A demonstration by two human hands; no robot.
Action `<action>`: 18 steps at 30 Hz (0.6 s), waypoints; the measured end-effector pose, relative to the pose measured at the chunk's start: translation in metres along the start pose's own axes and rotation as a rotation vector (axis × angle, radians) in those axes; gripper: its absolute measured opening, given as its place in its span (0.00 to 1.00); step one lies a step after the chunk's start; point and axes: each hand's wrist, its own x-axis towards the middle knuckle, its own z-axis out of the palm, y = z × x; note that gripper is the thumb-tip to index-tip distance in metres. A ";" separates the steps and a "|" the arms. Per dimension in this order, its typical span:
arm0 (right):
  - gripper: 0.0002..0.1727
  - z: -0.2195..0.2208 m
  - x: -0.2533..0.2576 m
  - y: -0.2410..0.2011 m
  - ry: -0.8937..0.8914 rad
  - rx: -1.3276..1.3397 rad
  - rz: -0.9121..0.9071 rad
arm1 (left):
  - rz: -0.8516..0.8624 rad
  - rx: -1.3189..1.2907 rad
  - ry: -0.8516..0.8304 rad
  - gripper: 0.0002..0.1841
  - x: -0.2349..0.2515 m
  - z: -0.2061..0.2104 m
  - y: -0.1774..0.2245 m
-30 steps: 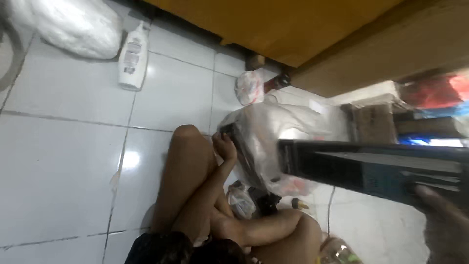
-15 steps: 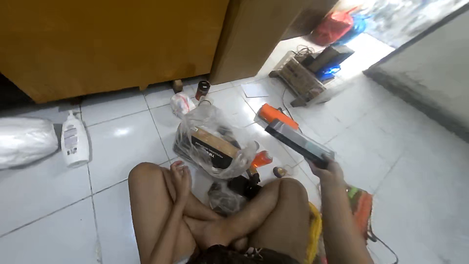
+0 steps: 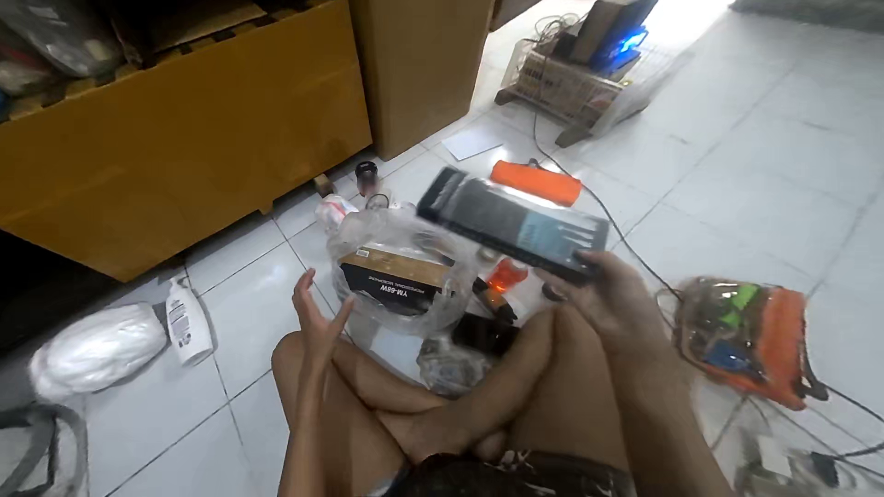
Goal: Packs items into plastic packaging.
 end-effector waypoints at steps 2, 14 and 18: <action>0.14 0.022 -0.015 0.013 -0.104 -0.104 0.087 | 0.135 0.198 -0.050 0.52 0.026 0.005 0.016; 0.26 0.091 0.033 0.141 -0.137 -0.407 0.225 | 0.003 0.181 -0.120 0.11 0.093 -0.002 0.048; 0.25 0.063 0.022 0.114 -0.290 -0.929 0.003 | -0.041 0.071 -0.197 0.09 0.101 -0.013 0.044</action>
